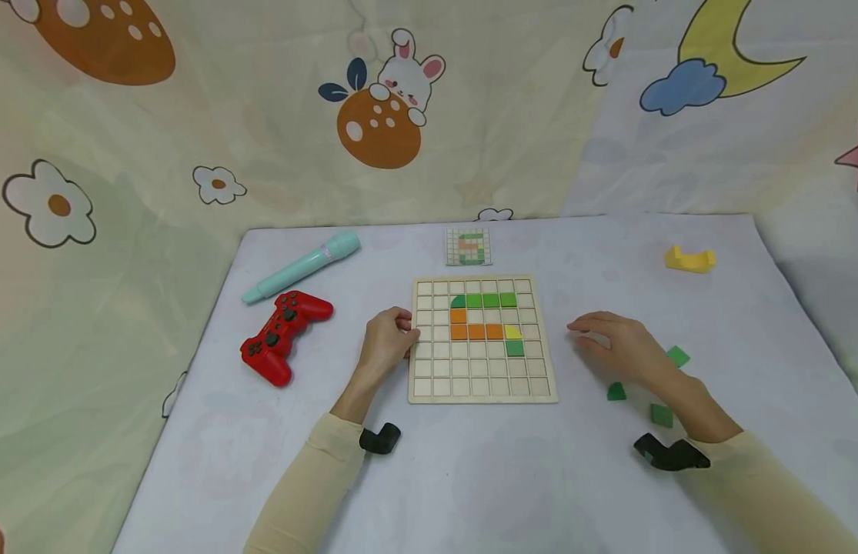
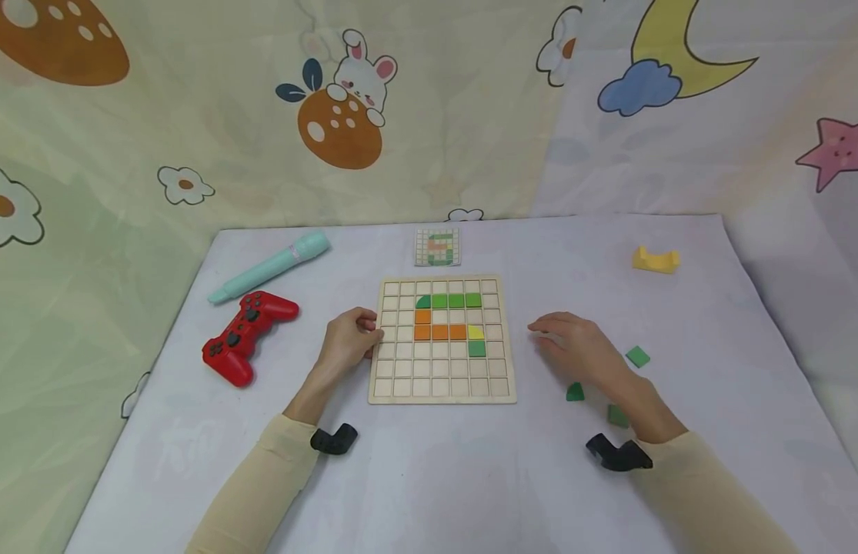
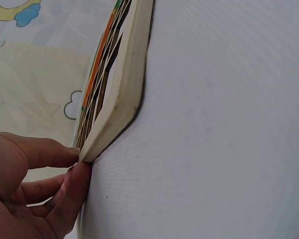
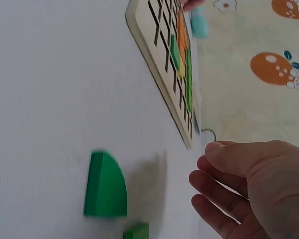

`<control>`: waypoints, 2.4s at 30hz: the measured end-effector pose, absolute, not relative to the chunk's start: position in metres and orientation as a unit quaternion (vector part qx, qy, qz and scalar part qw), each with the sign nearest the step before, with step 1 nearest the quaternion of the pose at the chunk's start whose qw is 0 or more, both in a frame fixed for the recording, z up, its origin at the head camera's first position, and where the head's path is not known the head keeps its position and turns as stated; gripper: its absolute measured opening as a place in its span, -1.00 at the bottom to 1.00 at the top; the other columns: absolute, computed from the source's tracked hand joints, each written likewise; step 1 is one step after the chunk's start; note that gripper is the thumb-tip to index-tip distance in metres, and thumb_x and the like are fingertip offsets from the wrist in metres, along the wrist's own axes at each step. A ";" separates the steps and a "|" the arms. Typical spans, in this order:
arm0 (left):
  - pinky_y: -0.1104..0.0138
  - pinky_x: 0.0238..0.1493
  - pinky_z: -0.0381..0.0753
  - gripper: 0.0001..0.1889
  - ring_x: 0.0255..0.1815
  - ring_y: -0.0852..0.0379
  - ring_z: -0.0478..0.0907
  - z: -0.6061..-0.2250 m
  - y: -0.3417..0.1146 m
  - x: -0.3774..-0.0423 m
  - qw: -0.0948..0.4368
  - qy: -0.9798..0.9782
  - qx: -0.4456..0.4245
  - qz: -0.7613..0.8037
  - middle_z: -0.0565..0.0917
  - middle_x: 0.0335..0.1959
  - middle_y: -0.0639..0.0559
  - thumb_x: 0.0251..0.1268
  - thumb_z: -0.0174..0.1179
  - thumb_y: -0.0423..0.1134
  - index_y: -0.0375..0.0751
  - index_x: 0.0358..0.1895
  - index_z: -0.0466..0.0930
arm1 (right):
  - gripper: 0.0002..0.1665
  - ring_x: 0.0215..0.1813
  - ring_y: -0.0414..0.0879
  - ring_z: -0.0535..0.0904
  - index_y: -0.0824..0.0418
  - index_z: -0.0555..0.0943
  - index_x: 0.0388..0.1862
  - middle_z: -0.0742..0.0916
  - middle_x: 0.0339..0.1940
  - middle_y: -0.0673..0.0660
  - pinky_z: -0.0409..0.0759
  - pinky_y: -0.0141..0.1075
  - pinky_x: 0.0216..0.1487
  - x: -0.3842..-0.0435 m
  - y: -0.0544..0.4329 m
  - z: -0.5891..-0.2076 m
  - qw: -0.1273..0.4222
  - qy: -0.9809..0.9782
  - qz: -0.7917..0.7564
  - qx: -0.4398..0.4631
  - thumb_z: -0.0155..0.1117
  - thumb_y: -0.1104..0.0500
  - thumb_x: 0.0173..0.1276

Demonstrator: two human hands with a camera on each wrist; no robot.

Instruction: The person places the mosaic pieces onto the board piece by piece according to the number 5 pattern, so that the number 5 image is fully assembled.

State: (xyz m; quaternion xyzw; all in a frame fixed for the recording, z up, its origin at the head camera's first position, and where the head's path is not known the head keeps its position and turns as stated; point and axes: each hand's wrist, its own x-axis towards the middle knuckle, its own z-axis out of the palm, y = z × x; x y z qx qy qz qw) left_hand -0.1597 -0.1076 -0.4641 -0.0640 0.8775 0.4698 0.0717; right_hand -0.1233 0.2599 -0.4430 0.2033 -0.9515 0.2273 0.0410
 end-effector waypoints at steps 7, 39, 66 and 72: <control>0.42 -0.61 0.64 -0.71 -0.54 0.18 0.51 -0.464 -0.108 -0.160 0.073 0.877 -0.067 0.471 0.55 -0.31 -0.09 0.15 0.26 -0.43 -0.36 -0.03 0.57 | -0.64 0.09 0.18 0.60 0.24 0.65 0.03 0.72 0.02 0.23 0.61 0.12 0.01 -0.116 0.311 -0.433 0.005 -0.958 0.204 0.200 0.31 0.37 0.23; 0.43 -0.62 0.63 -0.71 -0.53 0.17 0.50 -0.463 -0.106 -0.158 0.075 0.878 -0.066 0.468 0.55 -0.31 -0.10 0.16 0.25 -0.42 -0.36 -0.03 0.57 | -0.56 0.02 0.35 0.48 0.42 0.58 0.05 0.61 -0.02 0.43 0.51 0.29 -0.01 -0.098 0.369 -0.454 -0.028 -0.984 0.155 0.087 0.36 0.31 0.17; 0.42 -0.63 0.63 -0.71 -0.52 0.16 0.51 -0.464 -0.107 -0.161 0.071 0.878 -0.068 0.469 0.55 -0.31 -0.09 0.16 0.25 -0.41 -0.36 -0.03 0.56 | -0.62 0.08 0.04 0.59 0.23 0.68 0.00 0.70 -0.01 0.13 0.66 -0.08 0.07 -0.123 0.200 -0.447 -0.036 -0.932 0.231 0.279 0.43 0.26 0.17; 0.42 -0.63 0.62 -0.71 -0.53 0.16 0.51 -0.464 -0.106 -0.161 0.069 0.879 -0.067 0.467 0.56 -0.31 -0.10 0.16 0.25 -0.42 -0.36 -0.02 0.57 | -0.64 0.04 0.00 0.60 0.24 0.69 -0.03 0.70 -0.04 0.13 0.68 -0.15 0.01 -0.120 0.189 -0.452 -0.026 -0.930 0.231 0.286 0.44 0.28 0.15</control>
